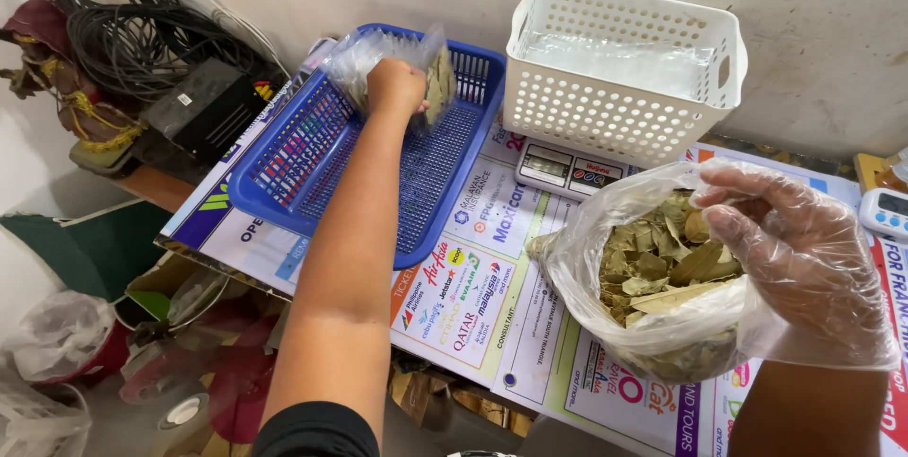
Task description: Packaging dried bay leaves into small plastic bags
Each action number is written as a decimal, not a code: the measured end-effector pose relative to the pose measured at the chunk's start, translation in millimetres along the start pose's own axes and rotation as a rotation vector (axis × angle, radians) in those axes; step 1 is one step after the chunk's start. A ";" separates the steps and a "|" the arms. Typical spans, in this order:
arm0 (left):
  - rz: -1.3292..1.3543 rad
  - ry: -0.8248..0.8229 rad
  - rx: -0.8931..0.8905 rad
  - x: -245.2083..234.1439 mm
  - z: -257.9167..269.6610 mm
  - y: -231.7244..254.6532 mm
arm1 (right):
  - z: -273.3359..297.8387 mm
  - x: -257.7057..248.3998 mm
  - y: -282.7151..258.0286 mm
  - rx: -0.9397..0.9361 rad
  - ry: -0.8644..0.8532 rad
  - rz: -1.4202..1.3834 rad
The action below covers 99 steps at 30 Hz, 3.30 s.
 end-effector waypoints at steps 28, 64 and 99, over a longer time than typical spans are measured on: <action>-0.178 -0.030 -0.163 -20.5 -11.8 -19.8 | -1.2 -7.5 -5.4 0.014 -0.005 0.111; -0.934 -0.470 0.146 213.2 -17.2 180.1 | 18.7 -58.0 -16.4 -0.036 0.314 -0.143; 0.254 -0.189 0.828 68.6 251.1 132.4 | -9.6 6.8 -18.0 -0.255 -0.121 0.215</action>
Point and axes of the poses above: each hand's wrist, its own z-axis away from the middle knuckle, its own x-axis out of the palm, y = z × x, the point moved 5 cm from there along -z, towards the middle knuckle, and after that the axes turned 6 degrees about -y, right-handed, at the moved point
